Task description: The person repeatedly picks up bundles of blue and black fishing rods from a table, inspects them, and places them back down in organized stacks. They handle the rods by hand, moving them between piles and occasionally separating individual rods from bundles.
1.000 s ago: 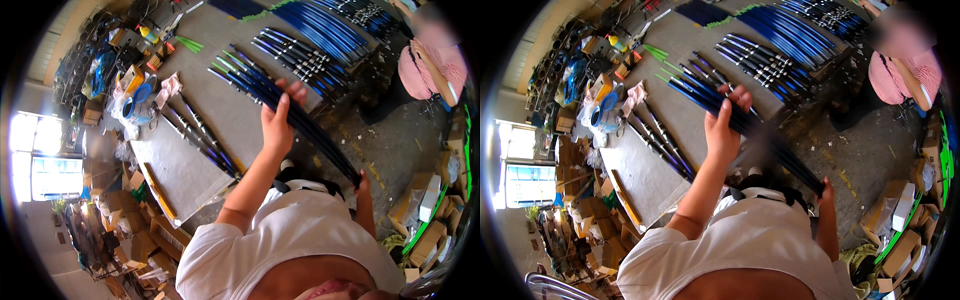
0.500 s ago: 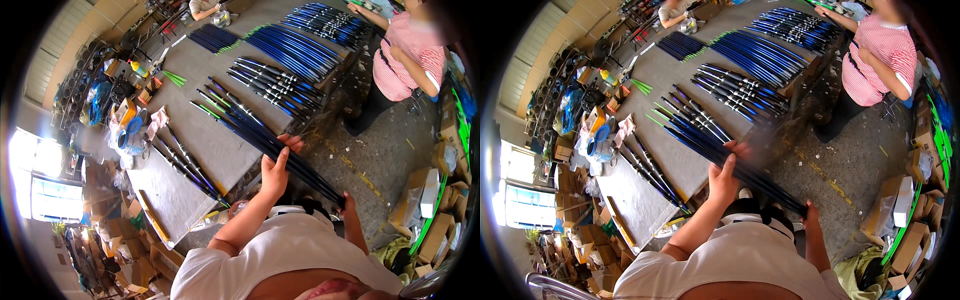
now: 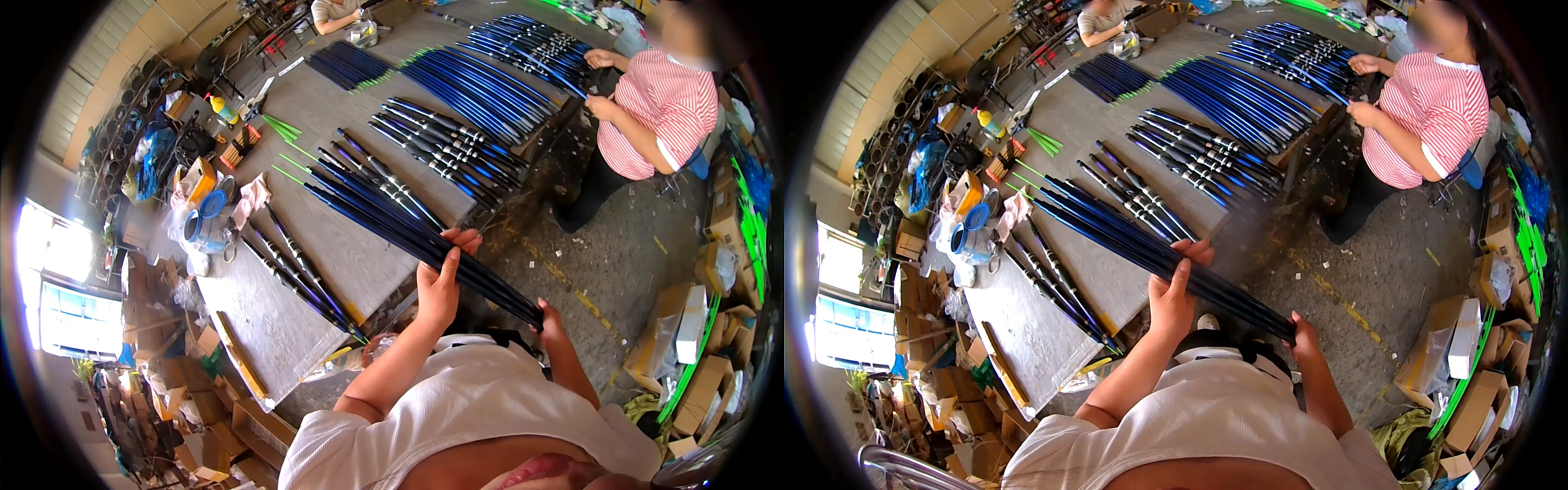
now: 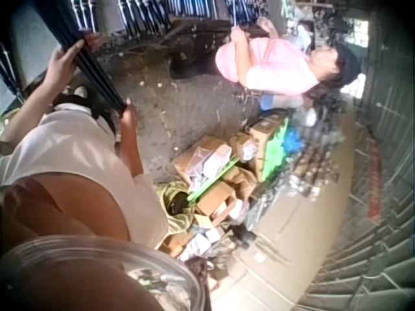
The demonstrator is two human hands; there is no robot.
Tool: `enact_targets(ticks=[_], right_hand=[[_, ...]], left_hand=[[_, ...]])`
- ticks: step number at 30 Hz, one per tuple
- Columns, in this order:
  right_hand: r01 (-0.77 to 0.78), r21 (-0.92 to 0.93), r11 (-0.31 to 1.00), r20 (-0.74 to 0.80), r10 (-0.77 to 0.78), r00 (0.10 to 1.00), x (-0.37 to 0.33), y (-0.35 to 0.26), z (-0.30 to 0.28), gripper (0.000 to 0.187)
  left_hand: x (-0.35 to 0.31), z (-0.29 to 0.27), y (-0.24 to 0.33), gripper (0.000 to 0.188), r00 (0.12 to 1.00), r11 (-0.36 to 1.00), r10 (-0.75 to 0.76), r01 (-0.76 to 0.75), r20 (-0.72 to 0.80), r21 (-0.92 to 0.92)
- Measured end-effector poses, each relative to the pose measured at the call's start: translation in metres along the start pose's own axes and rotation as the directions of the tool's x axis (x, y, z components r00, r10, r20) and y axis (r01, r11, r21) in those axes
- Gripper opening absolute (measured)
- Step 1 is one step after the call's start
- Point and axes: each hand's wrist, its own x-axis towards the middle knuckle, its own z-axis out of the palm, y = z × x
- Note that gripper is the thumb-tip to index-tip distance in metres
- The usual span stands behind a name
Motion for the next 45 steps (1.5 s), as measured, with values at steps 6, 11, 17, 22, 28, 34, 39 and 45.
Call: enact_targets(ticks=[6,11,17,22,28,34,39,45], right_hand=[[-0.017,-0.018,1.0,-0.051,0.016,0.999,0.002,-0.003,0.017,0.032],[-0.004,-0.058,0.998,-0.06,0.001,0.998,0.009,0.001,0.024,0.031],[0.003,-0.093,0.996,-0.132,-0.016,0.991,0.011,0.0,0.036,0.03],[0.01,-0.086,0.996,-0.112,-0.019,0.994,0.018,0.002,0.031,0.029],[0.006,-0.083,0.997,-0.121,-0.016,0.993,0.015,0.004,0.028,0.027],[-0.007,-0.169,0.986,-0.147,-0.018,0.989,0.011,0.005,0.029,0.027],[-0.01,-0.211,0.977,-0.15,-0.022,0.988,0.01,0.004,0.034,0.028],[-0.017,-0.195,0.981,-0.169,-0.016,0.986,0.022,0.01,0.028,0.032]], left_hand=[[0.003,-0.018,0.003,0.03,0.999,1.0,-0.004,0.004,-0.045,-0.006],[0.007,-0.031,0.005,0.029,0.997,1.0,-0.01,0.01,-0.077,0.0],[0.01,-0.037,0.006,0.029,0.995,1.0,0.003,-0.003,-0.098,0.001],[0.012,-0.04,0.004,0.029,0.996,1.0,-0.008,0.007,-0.094,-0.001],[0.009,-0.041,0.001,0.029,0.993,1.0,-0.022,0.023,-0.114,0.011],[0.004,-0.043,0.0,0.03,0.993,1.0,-0.015,0.016,-0.116,0.008],[0.002,-0.043,0.0,0.028,0.992,0.999,0.013,-0.007,-0.123,0.046],[-0.001,-0.036,0.003,0.028,0.992,0.998,0.026,-0.019,-0.122,0.058]])
